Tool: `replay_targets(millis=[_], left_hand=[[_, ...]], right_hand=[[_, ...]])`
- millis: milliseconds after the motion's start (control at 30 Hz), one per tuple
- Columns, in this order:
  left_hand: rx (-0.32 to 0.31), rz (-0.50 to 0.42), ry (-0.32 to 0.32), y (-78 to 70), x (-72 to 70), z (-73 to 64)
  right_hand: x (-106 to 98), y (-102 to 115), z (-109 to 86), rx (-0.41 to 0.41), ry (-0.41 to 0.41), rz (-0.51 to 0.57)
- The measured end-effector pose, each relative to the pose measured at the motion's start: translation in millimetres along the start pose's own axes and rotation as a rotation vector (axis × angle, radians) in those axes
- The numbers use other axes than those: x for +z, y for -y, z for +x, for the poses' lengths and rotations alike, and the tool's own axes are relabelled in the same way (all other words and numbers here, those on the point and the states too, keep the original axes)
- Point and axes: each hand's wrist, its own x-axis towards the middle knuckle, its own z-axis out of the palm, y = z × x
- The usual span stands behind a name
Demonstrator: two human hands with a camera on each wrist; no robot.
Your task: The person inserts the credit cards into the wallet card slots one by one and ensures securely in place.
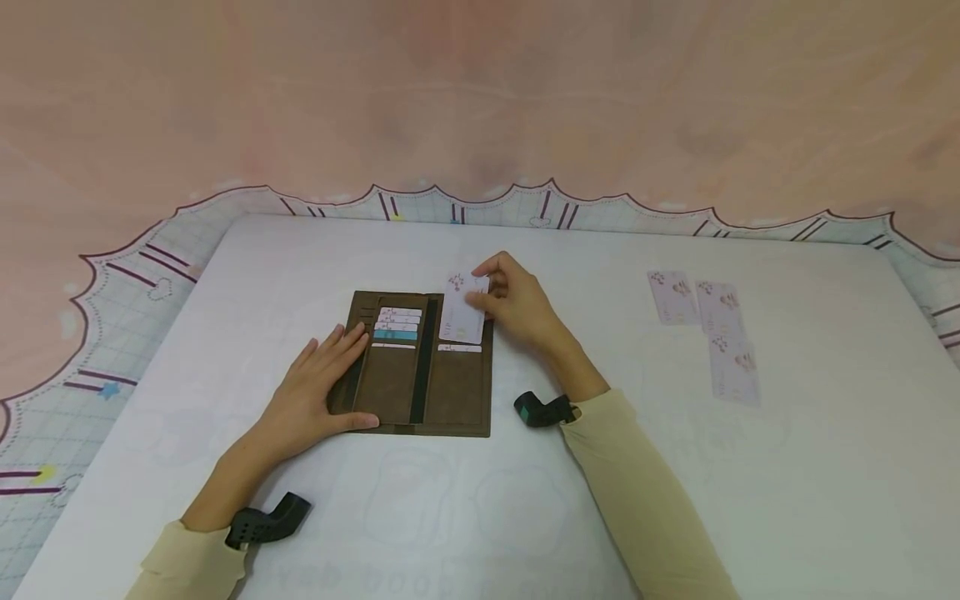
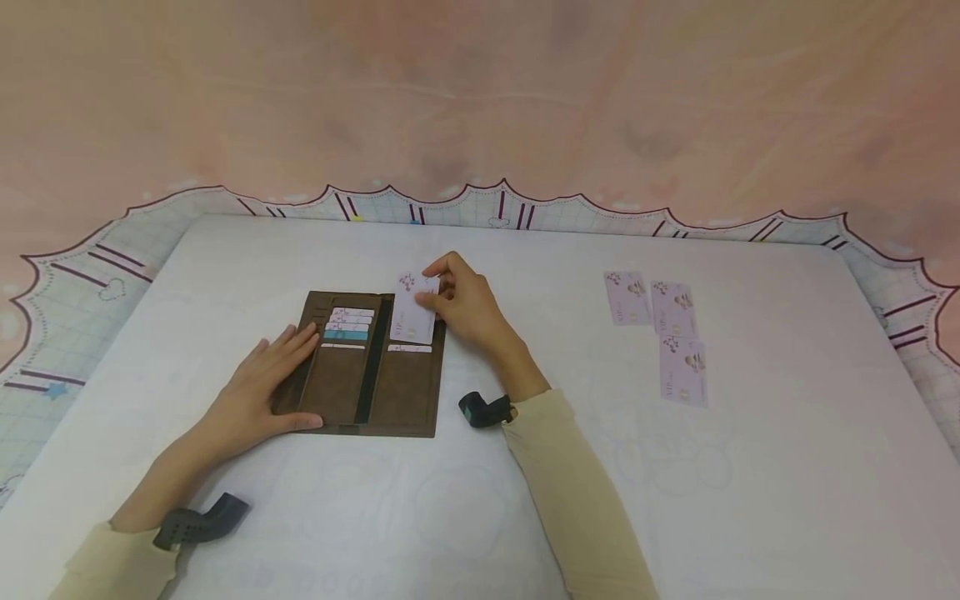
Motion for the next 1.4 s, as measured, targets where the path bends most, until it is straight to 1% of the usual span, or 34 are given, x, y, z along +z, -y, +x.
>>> replay_targets(millis=[333, 567, 700, 867, 1067, 1233, 1400], left_hand=[[-0.009, 0.0, 0.006, -1.0, -0.5, 1.5], [-0.007, 0.004, 0.002, 0.2, -0.1, 1.2], [-0.005, 0.007, 0.0, 0.4, -0.3, 1.3], [-0.009, 0.006, 0.002, -0.7, -0.7, 1.9], [-0.008, -0.006, 0.0, -2.0, -1.4, 1.6], [0.004, -0.008, -0.001, -1.3, -1.0, 1.7], [0.006, -0.01, 0.0, -0.5, 0.0, 1.5]], right_hand=[[-0.5, 0.0, -0.6, -0.049, -0.001, -0.061], [0.3, 0.1, -0.1, -0.071, -0.018, -0.133], [0.7, 0.4, -0.4, -0.059, -0.019, -0.174], [1.0, 0.2, -1.3, -0.036, -0.014, -0.19], [1.8, 1.4, -2.0, -0.036, 0.012, -0.214], [1.5, 4.8, -2.6, -0.026, 0.052, -0.241], [1.2, 7.1, -2.2, -0.033, 0.099, -0.282]])
